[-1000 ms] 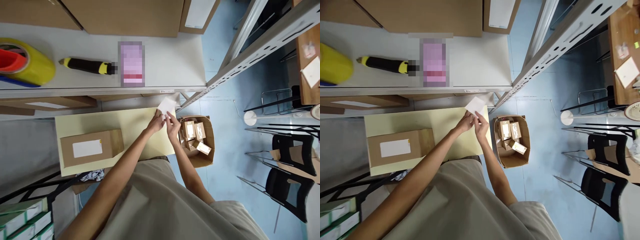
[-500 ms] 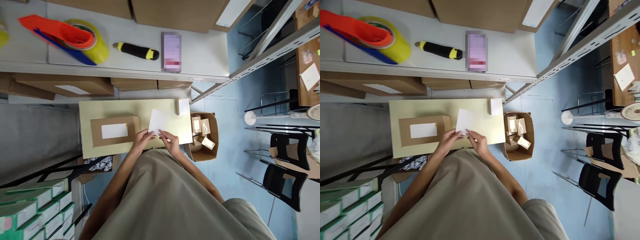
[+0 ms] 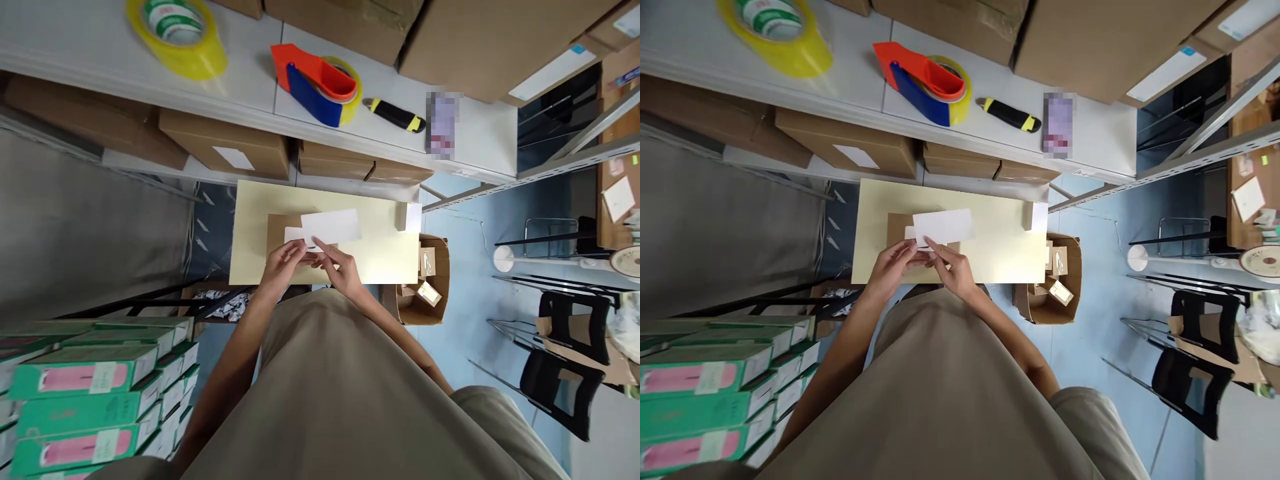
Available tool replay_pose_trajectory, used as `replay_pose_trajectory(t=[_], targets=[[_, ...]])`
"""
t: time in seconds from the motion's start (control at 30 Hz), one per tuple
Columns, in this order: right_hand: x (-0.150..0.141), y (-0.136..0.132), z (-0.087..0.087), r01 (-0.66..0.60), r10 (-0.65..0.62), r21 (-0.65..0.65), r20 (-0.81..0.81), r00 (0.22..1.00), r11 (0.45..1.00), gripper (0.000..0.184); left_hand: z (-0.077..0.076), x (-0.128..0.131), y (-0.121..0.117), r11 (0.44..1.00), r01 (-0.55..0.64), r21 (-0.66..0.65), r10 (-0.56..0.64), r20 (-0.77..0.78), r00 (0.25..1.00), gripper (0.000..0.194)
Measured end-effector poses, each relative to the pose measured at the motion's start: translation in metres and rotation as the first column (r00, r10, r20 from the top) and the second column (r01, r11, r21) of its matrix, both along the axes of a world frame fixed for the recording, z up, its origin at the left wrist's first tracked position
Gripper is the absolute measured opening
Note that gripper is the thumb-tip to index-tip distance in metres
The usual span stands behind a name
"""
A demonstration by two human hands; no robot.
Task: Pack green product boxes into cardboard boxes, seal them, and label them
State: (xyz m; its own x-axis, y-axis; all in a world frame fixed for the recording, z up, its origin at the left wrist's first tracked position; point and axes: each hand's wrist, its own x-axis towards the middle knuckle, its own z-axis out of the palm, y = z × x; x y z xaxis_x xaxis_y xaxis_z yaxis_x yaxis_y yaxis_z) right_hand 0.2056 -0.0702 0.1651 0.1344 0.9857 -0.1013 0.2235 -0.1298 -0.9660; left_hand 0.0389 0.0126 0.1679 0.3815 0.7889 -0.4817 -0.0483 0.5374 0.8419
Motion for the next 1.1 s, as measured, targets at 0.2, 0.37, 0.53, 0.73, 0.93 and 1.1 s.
replay_pose_trajectory(t=[0.2,0.37,0.53,0.73,0.93,1.1], targets=[[-0.03,0.013,0.015,-0.023,0.023,-0.034,0.017,1.0,0.999,0.065,0.011,-0.03,0.014,0.997,-0.021,0.073,0.023,-0.02,1.0,0.057],[-0.028,0.011,0.031,0.147,-0.15,-0.059,-0.034,0.988,0.987,0.063,0.008,-0.057,0.036,0.986,-0.049,0.159,0.059,-0.06,0.996,0.035],[-0.022,0.001,0.049,0.07,-0.078,-0.076,-0.111,0.991,0.995,0.05,0.007,-0.066,0.054,0.982,-0.082,0.172,0.089,-0.031,0.996,0.039],[-0.04,-0.007,0.059,-0.001,0.002,0.022,-0.043,0.999,1.0,0.055,0.036,-0.044,0.033,0.995,0.084,0.052,-0.09,0.144,0.985,0.061],[-0.047,-0.014,0.071,0.109,-0.107,0.045,-0.045,0.993,0.993,0.052,0.061,-0.038,0.01,0.972,0.198,0.124,-0.22,0.19,0.957,0.052],[-0.049,-0.021,0.081,0.111,-0.107,0.046,-0.09,0.99,0.993,0.051,0.07,-0.039,0.008,0.918,0.311,0.247,-0.341,0.09,0.936,0.048]])
